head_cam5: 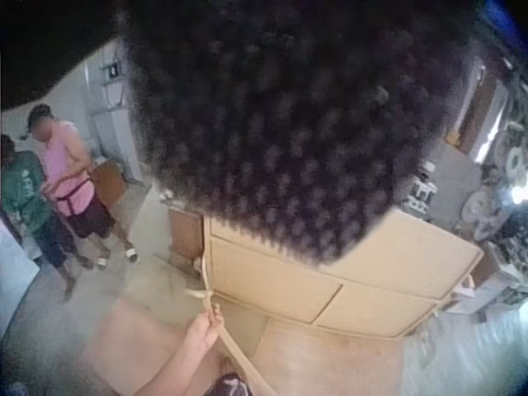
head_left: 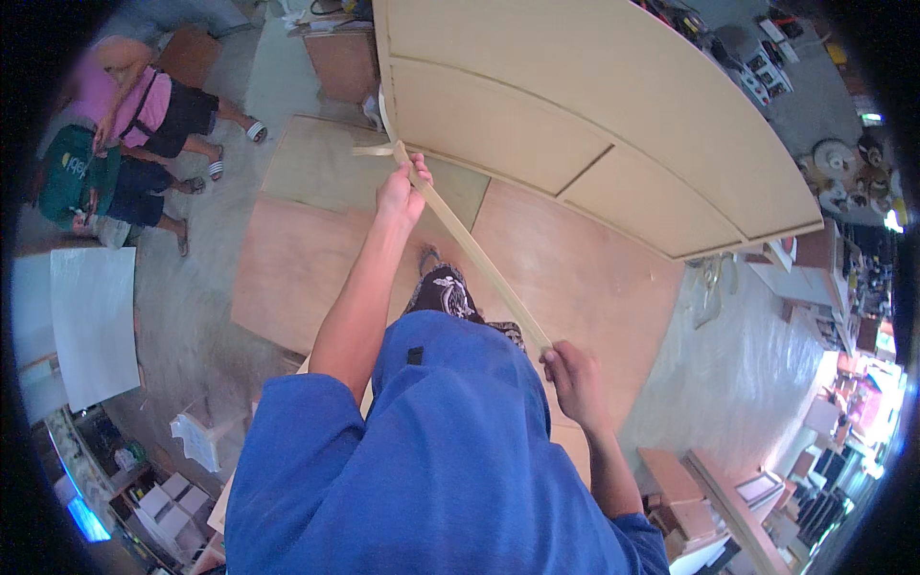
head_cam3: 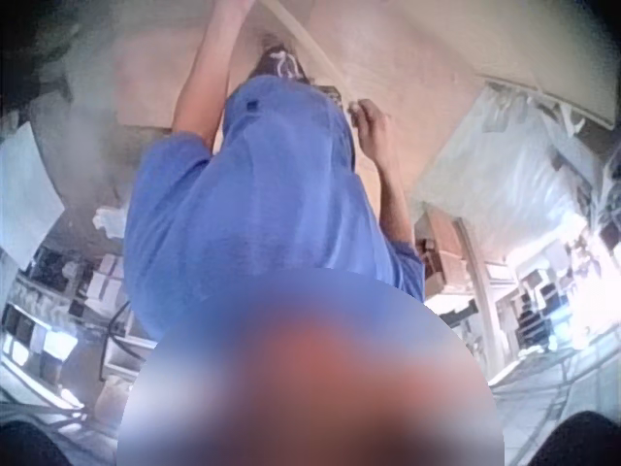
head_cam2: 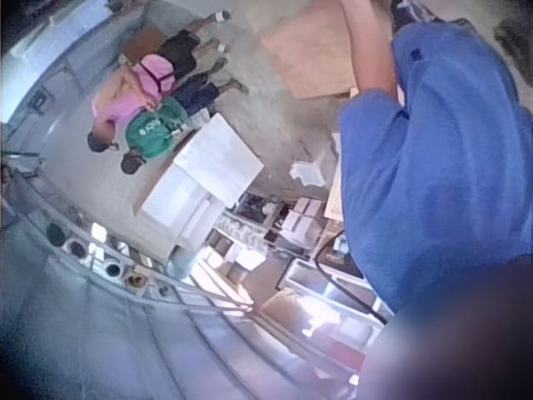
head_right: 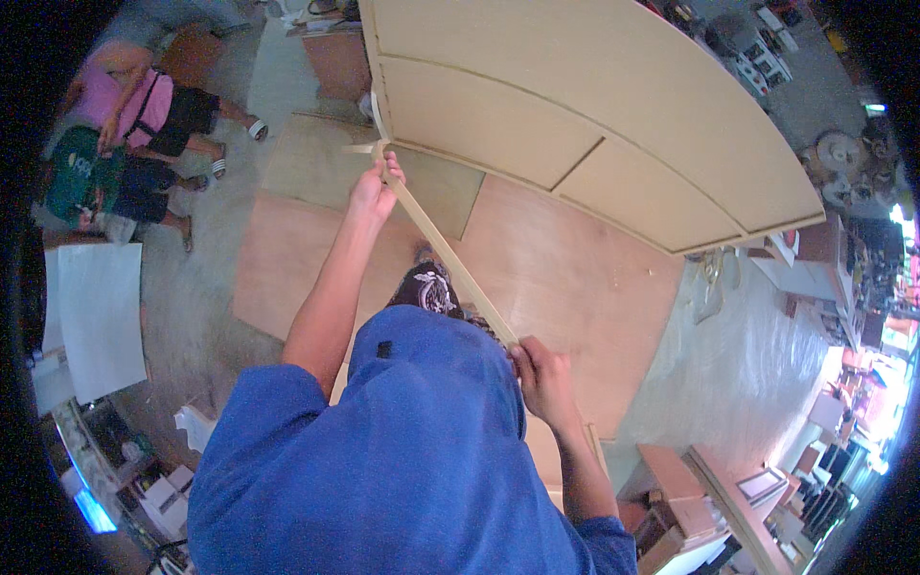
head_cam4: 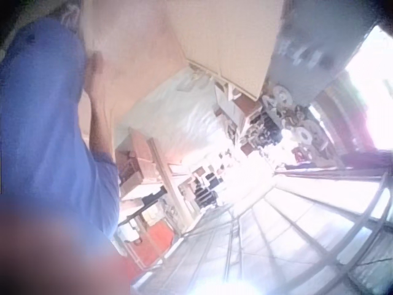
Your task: The person applies thin wooden strips to the edges of a large curved wooden panel using pliers to cut and position the strips. The person repeatedly measures, cuts, and fits the strips along the panel's edge.
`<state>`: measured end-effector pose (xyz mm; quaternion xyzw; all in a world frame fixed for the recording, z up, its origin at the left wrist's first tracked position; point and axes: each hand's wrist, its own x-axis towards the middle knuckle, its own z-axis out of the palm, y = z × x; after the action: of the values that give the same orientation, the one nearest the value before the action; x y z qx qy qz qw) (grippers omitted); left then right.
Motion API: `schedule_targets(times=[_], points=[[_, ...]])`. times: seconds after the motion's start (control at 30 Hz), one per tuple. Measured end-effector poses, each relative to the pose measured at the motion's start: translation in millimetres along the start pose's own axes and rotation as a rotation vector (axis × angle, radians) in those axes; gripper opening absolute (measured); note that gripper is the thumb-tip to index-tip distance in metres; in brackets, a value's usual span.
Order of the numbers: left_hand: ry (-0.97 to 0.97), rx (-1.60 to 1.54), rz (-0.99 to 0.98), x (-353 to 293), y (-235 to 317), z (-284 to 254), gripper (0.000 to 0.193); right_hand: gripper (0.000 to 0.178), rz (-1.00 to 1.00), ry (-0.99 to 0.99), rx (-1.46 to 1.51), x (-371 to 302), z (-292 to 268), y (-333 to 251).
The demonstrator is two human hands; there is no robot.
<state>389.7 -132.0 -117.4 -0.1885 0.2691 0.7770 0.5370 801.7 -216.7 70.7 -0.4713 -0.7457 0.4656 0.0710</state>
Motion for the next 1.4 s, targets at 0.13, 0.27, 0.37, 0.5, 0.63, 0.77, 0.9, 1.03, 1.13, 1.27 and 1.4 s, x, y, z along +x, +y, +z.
schedule_targets(times=[0.13, 0.27, 0.37, 0.5, 0.63, 0.77, 0.9, 1.03, 1.13, 1.27, 1.4], points=[[-0.018, 0.024, 0.056, 22.2, 10.3, 13.4, 0.031, 0.023, 0.001, -0.024, 0.024, 8.5, -17.9, 6.0], [-0.019, 0.008, 0.105, 53.0, 21.9, 26.0, 0.030, 0.022, 0.035, -0.033, 0.023, 35.0, -32.4, 6.2], [0.054, 0.035, 0.191, 74.1, 39.2, 38.9, 0.029, 0.021, 0.062, -0.055, -0.037, 54.1, -38.7, 10.5], [0.058, 0.076, 0.257, 91.4, 45.7, 56.3, 0.028, 0.020, 0.101, -0.050, -0.044, 89.2, -34.8, 30.1], [0.107, 0.160, 0.323, 100.3, 49.2, 76.2, 0.026, 0.022, 0.140, -0.076, -0.002, 133.1, -20.9, 60.1], [0.232, 0.311, 0.426, 108.1, 56.7, 99.2, 0.025, 0.028, 0.141, -0.139, -0.016, 165.2, -10.6, 79.0], [0.281, 0.362, 0.454, 116.4, 68.7, 115.7, 0.023, 0.029, 0.155, -0.172, -0.047, 194.0, -5.3, 84.6], [0.291, 0.317, 0.484, 130.7, 83.6, 127.3, 0.021, 0.027, 0.151, -0.200, -0.061, 230.1, 5.0, 88.0], [0.287, 0.334, 0.518, 140.7, 93.8, 133.1, 0.022, 0.028, 0.146, -0.235, -0.035, 254.9, 14.6, 92.6], [0.308, 0.415, 0.528, 149.6, 104.8, 140.9, 0.023, 0.029, 0.124, -0.270, -0.071, 282.7, 27.2, 95.7], [0.329, 0.536, 0.611, 155.6, 107.1, 157.7, 0.023, 0.031, 0.116, -0.326, -0.002, 304.7, 38.7, 97.5]])
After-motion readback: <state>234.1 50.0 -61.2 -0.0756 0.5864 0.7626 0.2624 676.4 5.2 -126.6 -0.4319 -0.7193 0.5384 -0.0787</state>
